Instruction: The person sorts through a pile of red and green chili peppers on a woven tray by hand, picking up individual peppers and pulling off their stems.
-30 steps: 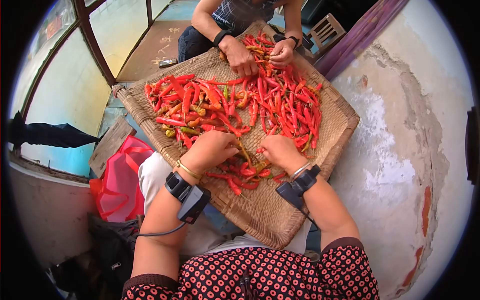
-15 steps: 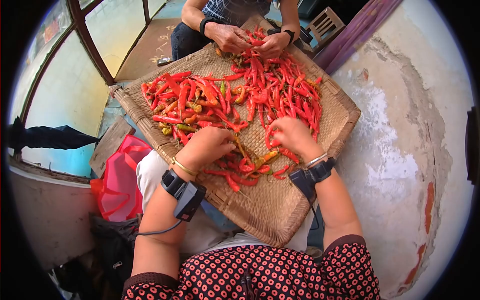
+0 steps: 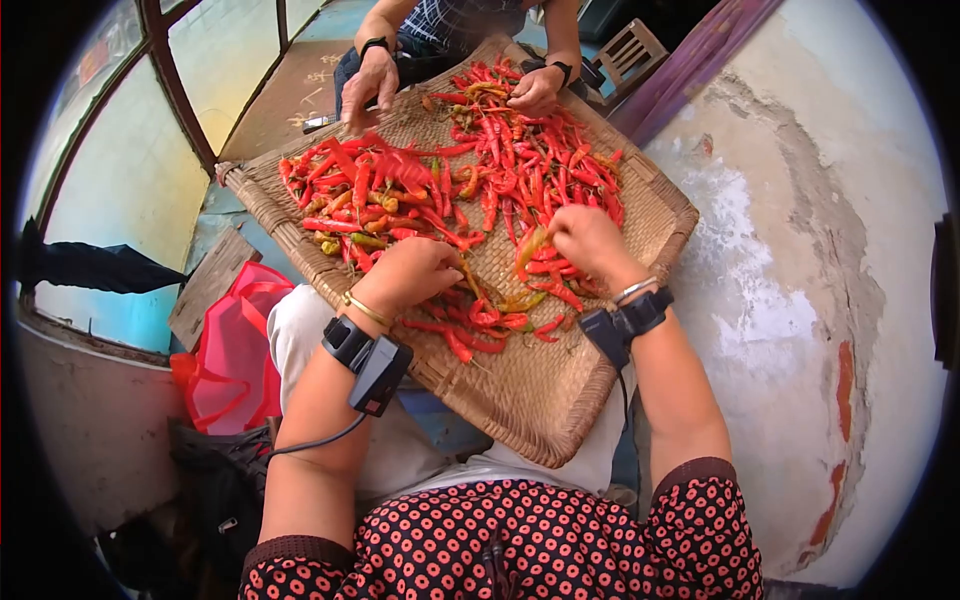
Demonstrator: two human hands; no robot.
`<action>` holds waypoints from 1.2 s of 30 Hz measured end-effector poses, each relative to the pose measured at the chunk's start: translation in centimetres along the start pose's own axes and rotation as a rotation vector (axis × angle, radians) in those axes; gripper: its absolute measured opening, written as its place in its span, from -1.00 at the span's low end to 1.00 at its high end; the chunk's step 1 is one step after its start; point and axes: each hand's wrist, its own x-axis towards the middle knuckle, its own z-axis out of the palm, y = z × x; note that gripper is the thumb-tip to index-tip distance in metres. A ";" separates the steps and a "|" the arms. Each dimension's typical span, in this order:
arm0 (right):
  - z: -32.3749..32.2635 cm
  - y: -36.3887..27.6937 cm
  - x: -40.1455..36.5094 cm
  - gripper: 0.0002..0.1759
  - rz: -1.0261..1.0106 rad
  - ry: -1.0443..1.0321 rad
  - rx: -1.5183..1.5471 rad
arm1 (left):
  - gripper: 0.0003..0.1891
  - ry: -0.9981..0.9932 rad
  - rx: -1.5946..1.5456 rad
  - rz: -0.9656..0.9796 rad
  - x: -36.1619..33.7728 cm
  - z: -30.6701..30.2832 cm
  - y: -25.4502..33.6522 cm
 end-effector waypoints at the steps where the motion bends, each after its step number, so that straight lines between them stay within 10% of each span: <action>1: -0.1 0.2 0.0 -0.87 0.005 0.006 -0.005 | -0.80 0.008 -0.005 0.009 0.0 0.1 -0.2; 4: 0.3 -0.2 -0.5 -0.84 0.084 0.524 -0.054 | -0.80 0.021 0.006 0.039 0.1 0.4 -0.8; 10: 3.8 -3.5 -4.0 -0.73 0.065 -0.338 -0.127 | -0.79 -0.037 0.024 0.026 0.3 0.3 -0.7; 26: 5.9 -2.9 -2.4 -0.73 -0.102 -0.349 -0.155 | -0.79 -0.017 0.048 0.014 0.0 0.2 -0.6; 36: 3.6 1.0 -0.1 -0.64 0.112 -0.275 0.511 | -0.78 -0.111 0.051 -0.138 0.0 -0.7 1.7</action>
